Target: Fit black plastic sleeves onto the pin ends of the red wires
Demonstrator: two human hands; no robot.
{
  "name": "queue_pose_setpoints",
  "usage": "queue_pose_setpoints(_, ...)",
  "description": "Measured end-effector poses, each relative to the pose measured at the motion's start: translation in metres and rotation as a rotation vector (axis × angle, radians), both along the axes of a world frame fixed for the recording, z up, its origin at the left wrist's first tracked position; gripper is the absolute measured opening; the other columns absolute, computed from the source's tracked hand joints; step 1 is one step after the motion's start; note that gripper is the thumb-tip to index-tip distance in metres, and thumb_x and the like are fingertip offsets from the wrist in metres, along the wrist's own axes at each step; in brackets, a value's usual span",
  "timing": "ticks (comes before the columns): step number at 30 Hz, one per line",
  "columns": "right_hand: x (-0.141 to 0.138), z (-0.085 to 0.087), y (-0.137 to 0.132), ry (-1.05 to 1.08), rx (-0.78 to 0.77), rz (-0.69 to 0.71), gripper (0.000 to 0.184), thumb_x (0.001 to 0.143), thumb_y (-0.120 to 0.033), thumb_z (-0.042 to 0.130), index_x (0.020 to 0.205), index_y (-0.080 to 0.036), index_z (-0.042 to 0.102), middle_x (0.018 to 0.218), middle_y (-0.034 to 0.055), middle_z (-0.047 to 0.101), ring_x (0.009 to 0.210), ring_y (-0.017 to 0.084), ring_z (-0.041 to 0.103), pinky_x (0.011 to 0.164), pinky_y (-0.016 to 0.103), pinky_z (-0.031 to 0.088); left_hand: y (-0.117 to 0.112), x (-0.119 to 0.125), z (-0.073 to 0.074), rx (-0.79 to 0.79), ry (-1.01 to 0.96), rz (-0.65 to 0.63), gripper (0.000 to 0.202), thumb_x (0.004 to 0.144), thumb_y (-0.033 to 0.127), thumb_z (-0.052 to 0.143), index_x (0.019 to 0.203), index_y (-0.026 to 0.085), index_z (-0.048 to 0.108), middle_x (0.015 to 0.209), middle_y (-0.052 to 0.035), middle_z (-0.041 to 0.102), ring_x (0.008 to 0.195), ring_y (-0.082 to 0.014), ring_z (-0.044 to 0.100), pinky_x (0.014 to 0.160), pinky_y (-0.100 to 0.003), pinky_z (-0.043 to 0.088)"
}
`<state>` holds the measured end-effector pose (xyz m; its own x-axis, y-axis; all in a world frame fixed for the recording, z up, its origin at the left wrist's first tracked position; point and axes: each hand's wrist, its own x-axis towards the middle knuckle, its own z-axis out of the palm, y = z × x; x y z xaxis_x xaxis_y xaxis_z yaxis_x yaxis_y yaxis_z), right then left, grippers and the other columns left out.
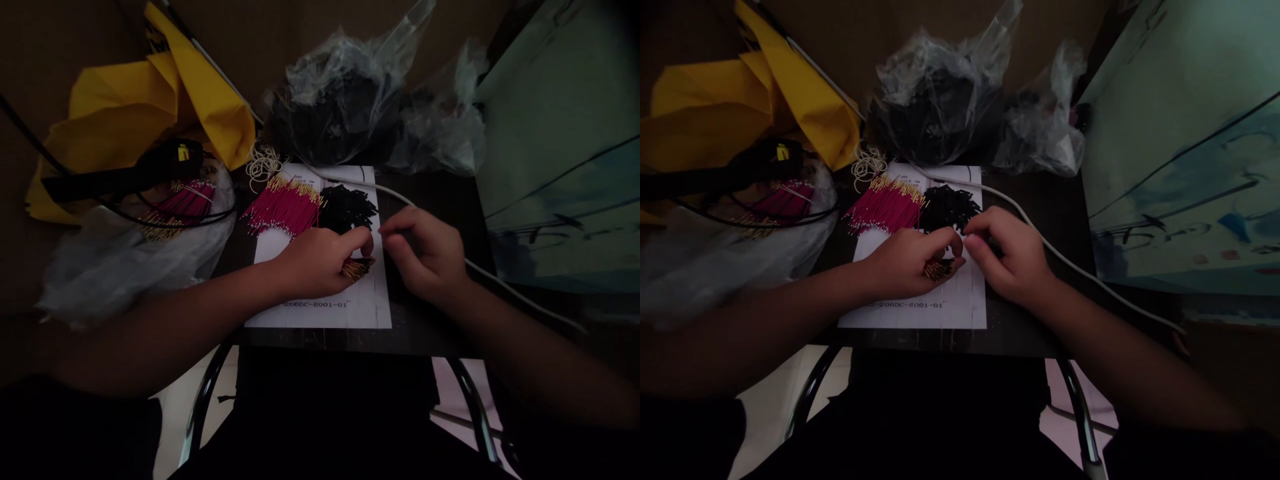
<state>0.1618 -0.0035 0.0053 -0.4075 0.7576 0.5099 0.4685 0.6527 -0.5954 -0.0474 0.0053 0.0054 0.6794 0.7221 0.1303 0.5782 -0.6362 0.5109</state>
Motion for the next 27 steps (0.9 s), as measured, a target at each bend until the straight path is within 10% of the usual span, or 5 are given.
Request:
queue_pose_setpoints(10,0.004,-0.021,0.018,-0.546,0.051,-0.141,0.026,0.092,-0.021,0.053,0.112,-0.026,0.069,0.119,0.0057,0.063,0.107,0.026,0.057,0.088,0.041,0.043,0.008,-0.001,-0.002,-0.141,-0.287,0.141,0.016,0.088,0.036,0.055,0.093,0.021,0.056,0.054,0.0079,0.050,0.048,-0.0063,0.048,0.049,-0.020,0.032)
queue_pose_setpoints(27,0.001,-0.018,0.018,-0.453,0.059,-0.112,0.009,0.089,-0.026,0.060,0.088,-0.018,0.065,0.100,0.0086,0.063,0.093,0.023,0.057,0.081,0.039,0.046,0.008,-0.001,-0.004,-0.057,-0.257,0.137,0.015,0.089,0.036,0.054,0.093,0.022,0.056,0.050,0.0086,0.045,0.042,-0.0056,0.042,0.047,-0.019,0.029)
